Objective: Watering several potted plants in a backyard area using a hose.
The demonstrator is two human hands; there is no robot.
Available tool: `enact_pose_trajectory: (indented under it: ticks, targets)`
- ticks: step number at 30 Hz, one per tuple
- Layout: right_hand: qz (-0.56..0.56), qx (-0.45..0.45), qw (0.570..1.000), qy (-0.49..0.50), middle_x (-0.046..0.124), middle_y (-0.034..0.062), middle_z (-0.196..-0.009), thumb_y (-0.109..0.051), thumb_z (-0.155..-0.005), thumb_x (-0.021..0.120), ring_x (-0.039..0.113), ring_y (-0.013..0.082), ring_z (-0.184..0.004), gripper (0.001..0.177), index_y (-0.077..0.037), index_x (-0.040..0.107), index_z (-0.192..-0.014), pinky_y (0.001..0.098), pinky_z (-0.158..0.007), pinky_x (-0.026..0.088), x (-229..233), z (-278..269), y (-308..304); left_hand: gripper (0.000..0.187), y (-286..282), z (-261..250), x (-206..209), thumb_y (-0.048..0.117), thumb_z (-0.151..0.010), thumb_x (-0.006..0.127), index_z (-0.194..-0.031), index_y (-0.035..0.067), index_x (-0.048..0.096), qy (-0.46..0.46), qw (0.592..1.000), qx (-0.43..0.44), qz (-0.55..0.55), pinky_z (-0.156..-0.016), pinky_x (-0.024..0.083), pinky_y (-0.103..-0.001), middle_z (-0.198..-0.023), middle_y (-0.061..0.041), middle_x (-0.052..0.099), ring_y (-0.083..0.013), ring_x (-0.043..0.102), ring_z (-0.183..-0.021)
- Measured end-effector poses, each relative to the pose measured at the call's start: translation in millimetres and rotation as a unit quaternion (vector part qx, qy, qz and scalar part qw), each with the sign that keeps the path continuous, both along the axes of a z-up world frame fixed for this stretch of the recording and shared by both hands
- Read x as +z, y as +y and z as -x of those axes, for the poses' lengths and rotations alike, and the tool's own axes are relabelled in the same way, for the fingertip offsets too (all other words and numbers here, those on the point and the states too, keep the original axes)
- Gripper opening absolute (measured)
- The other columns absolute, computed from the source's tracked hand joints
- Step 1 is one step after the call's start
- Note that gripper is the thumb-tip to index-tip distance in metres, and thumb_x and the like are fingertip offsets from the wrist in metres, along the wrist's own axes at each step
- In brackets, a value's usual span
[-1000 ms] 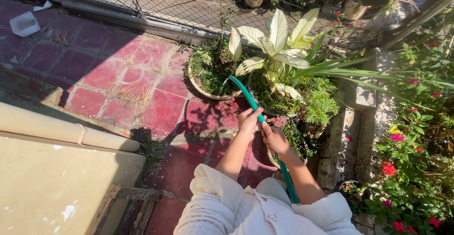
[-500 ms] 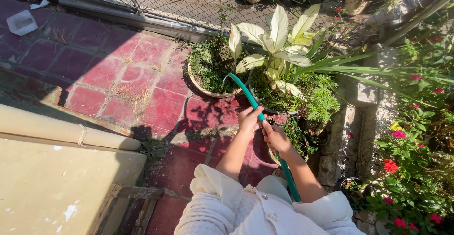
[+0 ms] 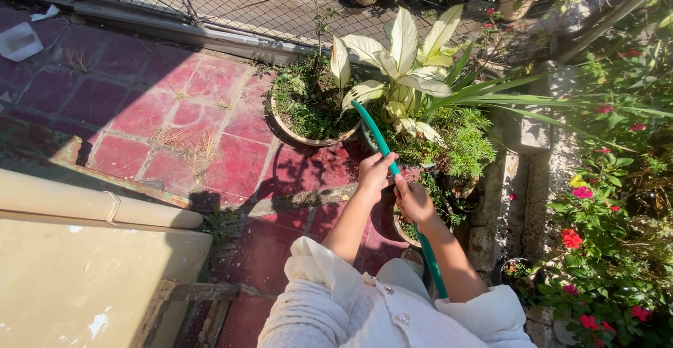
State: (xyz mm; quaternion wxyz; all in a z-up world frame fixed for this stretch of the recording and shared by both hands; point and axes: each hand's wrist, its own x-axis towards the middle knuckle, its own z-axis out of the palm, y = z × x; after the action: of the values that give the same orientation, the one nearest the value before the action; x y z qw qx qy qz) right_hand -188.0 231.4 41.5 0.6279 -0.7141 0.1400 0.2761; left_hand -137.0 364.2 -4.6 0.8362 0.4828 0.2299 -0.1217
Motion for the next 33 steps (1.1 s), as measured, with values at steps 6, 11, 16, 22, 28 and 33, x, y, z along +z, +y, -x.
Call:
enact_pose_trajectory:
  ticks: [6,11,16,22,28,33]
  targets:
    - [0.003,-0.003,1.0,-0.005,0.04,-0.0015,-0.052,-0.054,-0.103,0.048,0.032,0.0088,-0.033,0.054,-0.008,0.048,-0.076,0.0301,-0.03,0.025,11.9,-1.4,-7.4,0.022,-9.3,-1.4,20.7,0.02,-0.1,0.066,-0.114,0.004,0.071,0.017,1.0,-0.004,0.019,-0.071,0.062,-0.035,-0.107,-0.004,0.074,-0.0143,0.065,-0.086]
    - [-0.001,0.005,1.0,-0.004,0.038,-0.0029,-0.053,-0.053,-0.102,0.048,0.03,0.0082,-0.034,0.05,-0.01,0.049,-0.078,0.0299,-0.031,0.025,15.5,-1.9,-6.6,0.022,-8.8,-2.0,16.1,0.019,-0.099,0.067,-0.115,0.004,0.07,0.018,1.0,-0.002,0.023,-0.074,0.062,-0.039,-0.107,-0.005,0.073,-0.0163,0.066,-0.085]
    - [0.007,0.011,1.0,0.01,0.04,-0.0021,-0.053,-0.053,-0.103,0.047,0.031,0.0082,-0.033,0.051,-0.009,0.049,-0.078,0.0295,-0.031,0.023,13.4,-0.4,-0.8,0.022,-3.3,0.5,4.2,0.019,-0.099,0.066,-0.114,0.004,0.071,0.027,0.999,0.01,0.025,-0.076,0.062,-0.04,-0.106,-0.003,0.073,-0.0152,0.067,-0.088]
    - [0.008,0.033,0.999,0.014,0.042,-0.0016,-0.054,-0.055,-0.102,0.046,0.031,0.0086,-0.033,0.05,-0.009,0.049,-0.081,0.0295,-0.031,0.024,8.2,0.3,3.5,0.02,5.5,8.8,7.2,0.019,-0.1,0.067,-0.112,0.004,0.072,0.036,0.999,0.022,0.002,-0.074,0.06,-0.039,-0.103,-0.004,0.072,-0.0149,0.067,-0.086]
    - [-0.008,0.042,0.999,0.029,0.039,-0.0024,-0.055,-0.057,-0.101,0.047,0.029,0.0083,-0.034,0.052,-0.009,0.049,-0.082,0.0297,-0.032,0.024,7.1,0.9,3.3,0.019,8.4,11.0,12.6,0.019,-0.1,0.066,-0.112,0.004,0.071,0.029,0.999,0.021,0.006,-0.072,0.061,-0.037,-0.103,-0.005,0.074,-0.016,0.07,-0.085]
    - [-0.002,0.041,0.999,0.032,0.039,-0.0028,-0.054,-0.056,-0.101,0.047,0.03,0.0085,-0.034,0.051,-0.009,0.049,-0.08,0.0299,-0.031,0.025,24.4,1.4,7.0,0.02,10.7,13.9,24.3,0.017,-0.098,0.067,-0.113,0.003,0.069,0.023,0.999,0.028,0.029,-0.074,0.063,-0.038,-0.105,-0.006,0.075,-0.017,0.072,-0.086]
